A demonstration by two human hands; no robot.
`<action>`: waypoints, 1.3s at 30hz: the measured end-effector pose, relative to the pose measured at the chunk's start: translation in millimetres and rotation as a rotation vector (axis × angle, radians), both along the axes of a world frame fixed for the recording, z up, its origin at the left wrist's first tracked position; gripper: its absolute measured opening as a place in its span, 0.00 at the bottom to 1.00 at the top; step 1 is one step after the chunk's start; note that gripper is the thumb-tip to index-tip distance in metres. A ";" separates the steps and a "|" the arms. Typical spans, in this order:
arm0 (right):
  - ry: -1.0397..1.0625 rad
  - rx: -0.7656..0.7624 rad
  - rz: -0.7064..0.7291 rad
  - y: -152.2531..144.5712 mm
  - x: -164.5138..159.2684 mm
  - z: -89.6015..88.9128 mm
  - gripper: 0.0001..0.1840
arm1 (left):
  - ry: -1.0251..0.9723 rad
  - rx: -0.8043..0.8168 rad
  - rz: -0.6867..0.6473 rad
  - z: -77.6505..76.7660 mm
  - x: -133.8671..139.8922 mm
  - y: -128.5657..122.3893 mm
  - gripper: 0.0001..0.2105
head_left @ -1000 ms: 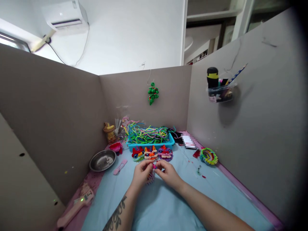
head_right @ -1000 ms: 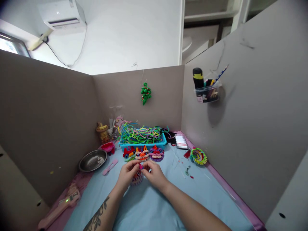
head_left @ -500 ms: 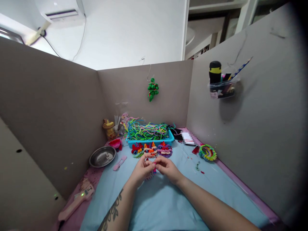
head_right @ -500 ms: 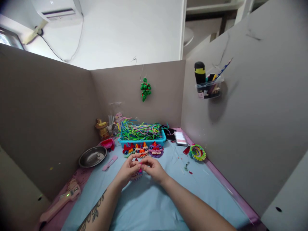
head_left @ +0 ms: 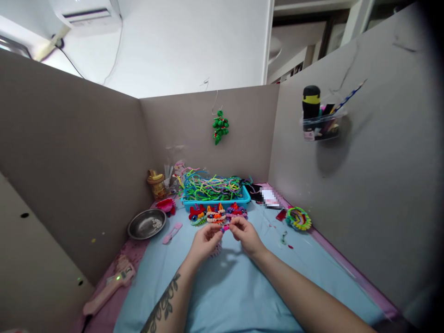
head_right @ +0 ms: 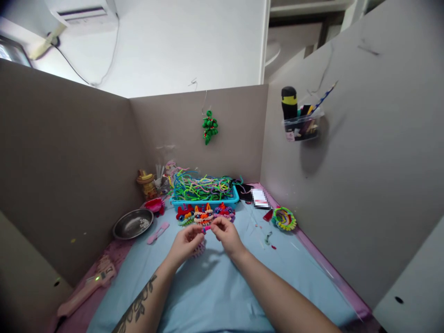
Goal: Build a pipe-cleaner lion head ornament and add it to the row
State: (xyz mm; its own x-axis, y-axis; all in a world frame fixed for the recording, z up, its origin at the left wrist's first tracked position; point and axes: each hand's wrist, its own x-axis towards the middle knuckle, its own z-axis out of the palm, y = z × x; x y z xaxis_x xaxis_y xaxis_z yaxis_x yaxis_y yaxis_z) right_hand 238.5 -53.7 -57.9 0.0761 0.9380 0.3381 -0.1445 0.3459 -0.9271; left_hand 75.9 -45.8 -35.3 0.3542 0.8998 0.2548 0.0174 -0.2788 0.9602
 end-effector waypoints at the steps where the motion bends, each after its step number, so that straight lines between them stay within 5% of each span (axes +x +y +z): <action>1: 0.004 0.003 -0.014 0.1 -0.4 -0.1 0.13 | 0.041 0.042 0.029 -1.6 0.9 -0.6 0.16; 7: -0.054 0.013 -0.023 -3.1 -3.6 2.8 0.14 | 0.177 0.208 0.160 -2.9 1.5 -5.1 0.10; 18: -0.238 0.090 0.008 -8.4 -4.1 1.9 0.16 | 0.258 0.367 0.181 -2.2 -0.4 -5.7 0.08; 39: -0.439 0.146 -0.199 -14.7 -4.2 8.4 0.12 | 0.282 0.457 0.231 -1.5 -1.6 -4.6 0.07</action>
State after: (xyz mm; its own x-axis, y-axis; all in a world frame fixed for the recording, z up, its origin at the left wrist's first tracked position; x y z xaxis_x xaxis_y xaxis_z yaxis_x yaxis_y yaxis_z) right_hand 234.4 -68.3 -49.5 0.0695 0.8602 0.5053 0.3300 0.4581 -0.8254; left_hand 74.3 -50.5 -36.9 0.2725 0.7829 0.5593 0.3648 -0.6220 0.6929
